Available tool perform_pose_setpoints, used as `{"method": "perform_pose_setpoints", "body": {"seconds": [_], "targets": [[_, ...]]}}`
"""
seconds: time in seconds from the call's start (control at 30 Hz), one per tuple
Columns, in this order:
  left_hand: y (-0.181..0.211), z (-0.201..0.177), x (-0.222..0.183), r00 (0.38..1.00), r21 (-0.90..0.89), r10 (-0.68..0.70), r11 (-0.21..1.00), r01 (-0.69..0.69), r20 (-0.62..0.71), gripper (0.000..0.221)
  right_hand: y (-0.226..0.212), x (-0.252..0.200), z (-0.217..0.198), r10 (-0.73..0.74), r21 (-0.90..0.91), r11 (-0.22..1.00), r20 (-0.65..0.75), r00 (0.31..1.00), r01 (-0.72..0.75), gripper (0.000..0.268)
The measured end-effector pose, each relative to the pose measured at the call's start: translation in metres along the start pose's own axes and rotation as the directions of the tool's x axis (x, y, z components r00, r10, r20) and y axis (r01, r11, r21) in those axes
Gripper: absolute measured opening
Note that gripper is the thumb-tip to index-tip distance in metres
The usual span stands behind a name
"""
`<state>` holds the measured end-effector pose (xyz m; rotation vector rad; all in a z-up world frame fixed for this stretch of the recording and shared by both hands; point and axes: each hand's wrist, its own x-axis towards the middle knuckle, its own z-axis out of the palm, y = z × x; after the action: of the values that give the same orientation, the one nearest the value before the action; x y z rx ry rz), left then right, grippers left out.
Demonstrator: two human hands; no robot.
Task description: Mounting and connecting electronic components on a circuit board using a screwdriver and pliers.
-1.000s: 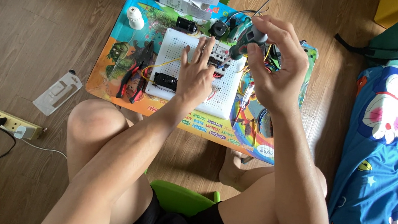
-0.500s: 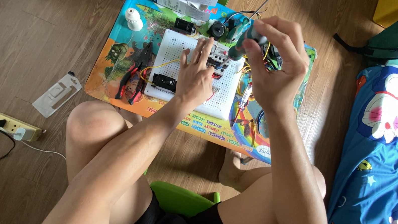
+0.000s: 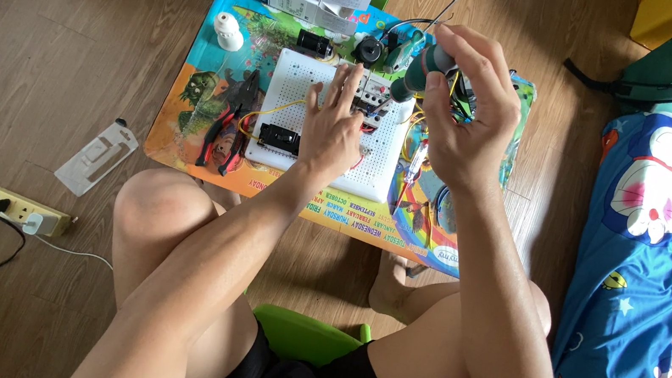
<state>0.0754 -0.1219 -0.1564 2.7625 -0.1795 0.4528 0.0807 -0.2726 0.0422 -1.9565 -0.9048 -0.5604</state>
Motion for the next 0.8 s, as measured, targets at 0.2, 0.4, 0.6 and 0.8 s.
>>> {"method": "perform_pose_setpoints", "body": {"seconds": [0.2,0.4,0.6,0.8], "targets": [[-0.004,-0.002,-0.001,0.998,-0.034,0.036,0.999,-0.037,-0.042,0.023,0.001,0.000,0.000,-0.008,0.042,0.999,0.002,1.000,0.008,0.028],[-0.006,0.000,-0.001,0.998,-0.054,0.038,0.998,-0.041,-0.048,0.023,0.000,0.003,-0.005,0.004,0.093,0.996,0.043,0.999,-0.008,0.029],[-0.005,0.003,0.001,0.997,-0.024,0.021,0.999,-0.023,-0.071,0.023,-0.004,0.003,-0.004,0.000,0.100,0.995,0.051,0.999,-0.005,0.029],[-0.011,-0.002,0.000,0.997,-0.063,0.065,0.996,-0.068,-0.037,0.020,-0.004,0.002,-0.004,0.003,0.101,0.995,0.058,0.998,-0.009,0.029]]}}
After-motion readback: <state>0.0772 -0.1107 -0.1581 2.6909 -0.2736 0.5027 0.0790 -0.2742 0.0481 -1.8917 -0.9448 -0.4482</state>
